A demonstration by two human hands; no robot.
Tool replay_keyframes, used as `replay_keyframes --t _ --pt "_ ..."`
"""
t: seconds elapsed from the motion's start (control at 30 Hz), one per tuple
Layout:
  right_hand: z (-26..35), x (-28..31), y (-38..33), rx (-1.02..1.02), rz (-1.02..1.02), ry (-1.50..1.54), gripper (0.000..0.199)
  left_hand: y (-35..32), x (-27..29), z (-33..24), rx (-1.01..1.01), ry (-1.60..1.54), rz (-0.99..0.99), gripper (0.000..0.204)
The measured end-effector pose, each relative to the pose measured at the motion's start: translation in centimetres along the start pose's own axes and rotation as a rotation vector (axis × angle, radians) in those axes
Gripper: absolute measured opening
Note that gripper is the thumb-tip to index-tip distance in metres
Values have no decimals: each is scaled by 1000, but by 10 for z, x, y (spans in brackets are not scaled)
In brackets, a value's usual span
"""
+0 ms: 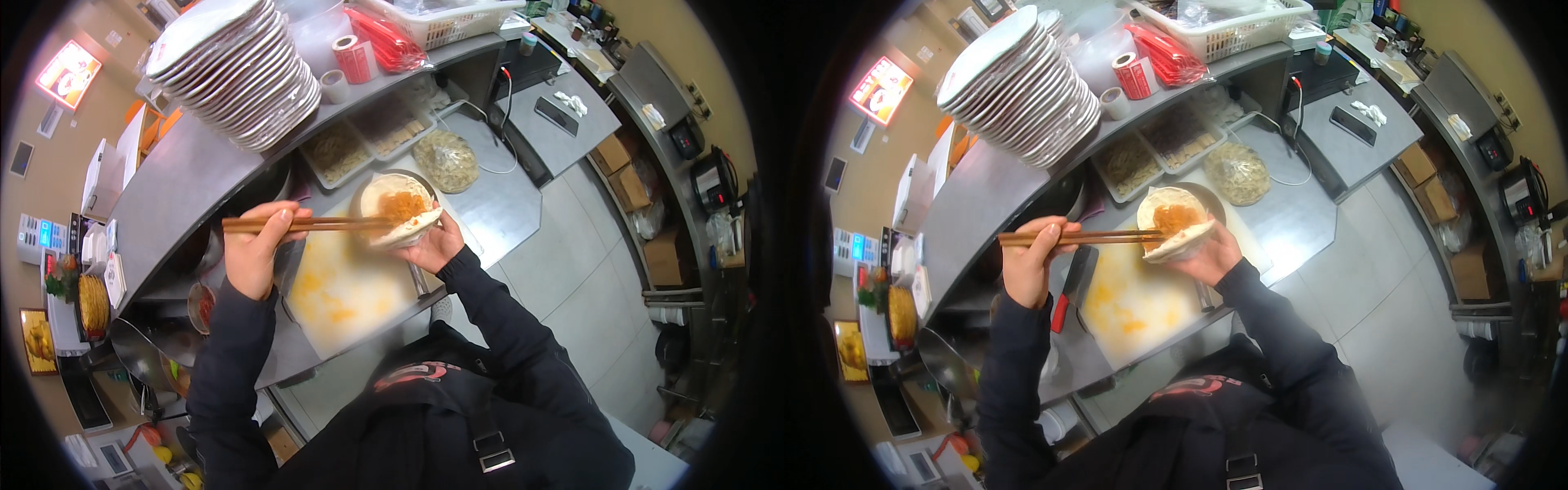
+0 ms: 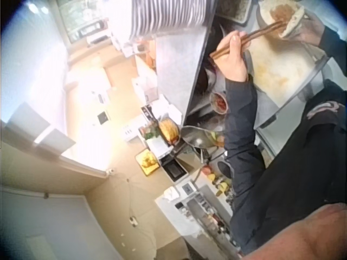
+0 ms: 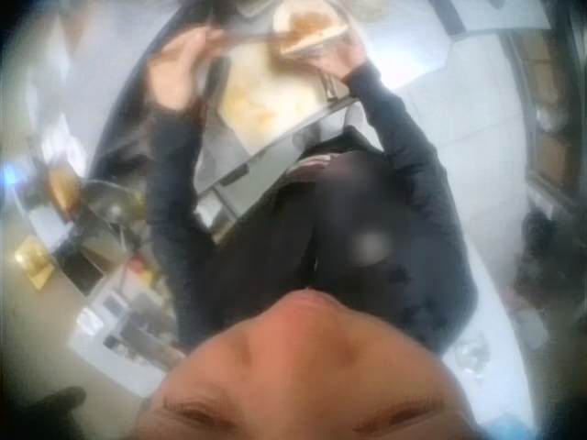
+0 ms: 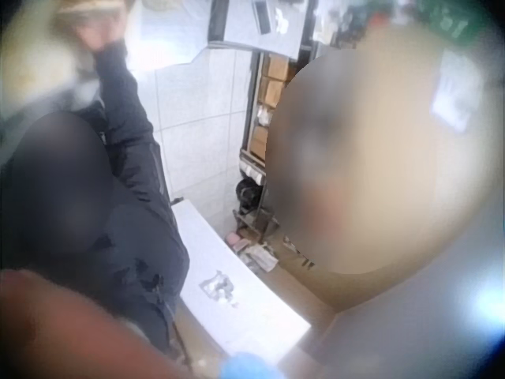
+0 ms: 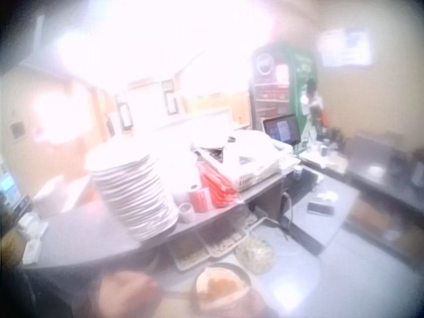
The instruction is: The person prepares a ramen wrap by mixing noodles with sauce in a small pan, then placing the mixture into a split flatbread. They add more sauce, fold the wrap, and place it into a plastic bag before setting it aside.
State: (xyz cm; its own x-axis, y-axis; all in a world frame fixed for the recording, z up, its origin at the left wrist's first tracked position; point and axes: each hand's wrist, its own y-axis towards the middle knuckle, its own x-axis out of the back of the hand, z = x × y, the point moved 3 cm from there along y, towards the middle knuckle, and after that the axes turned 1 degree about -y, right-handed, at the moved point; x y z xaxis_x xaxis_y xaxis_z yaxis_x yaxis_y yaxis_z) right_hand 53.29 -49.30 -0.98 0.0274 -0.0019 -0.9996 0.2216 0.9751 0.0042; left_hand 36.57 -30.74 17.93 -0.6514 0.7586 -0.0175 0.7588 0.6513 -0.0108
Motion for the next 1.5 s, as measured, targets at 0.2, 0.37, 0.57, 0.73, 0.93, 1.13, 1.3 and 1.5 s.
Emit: replay_keyframes --t 0.2,0.37,0.57,0.73,0.93,1.13,1.3,1.5 --pt "-14 5 -8 -21 189 31 94 22 -23 -32 41 139 223 20" --pt "-18 15 -13 28 91 -42 97 25 -41 -49 18 130 298 19" --pt "-11 16 -18 30 89 -15 97 18 -42 -87 -78 220 238 19" --pt "-10 18 -18 58 46 -141 95 10 -31 -101 -152 245 104 21" --pt "-8 20 -21 60 81 -69 92 0 -33 -24 -90 39 104 20" --pt "-4 27 -28 68 49 -103 92 -15 -36 24 -14 3 163 17" --pt "-6 36 -28 45 52 -129 93 -9 -49 -6 -195 189 279 15" --pt "2 59 -39 86 -9 -93 90 -11 -32 -32 -249 133 107 16"
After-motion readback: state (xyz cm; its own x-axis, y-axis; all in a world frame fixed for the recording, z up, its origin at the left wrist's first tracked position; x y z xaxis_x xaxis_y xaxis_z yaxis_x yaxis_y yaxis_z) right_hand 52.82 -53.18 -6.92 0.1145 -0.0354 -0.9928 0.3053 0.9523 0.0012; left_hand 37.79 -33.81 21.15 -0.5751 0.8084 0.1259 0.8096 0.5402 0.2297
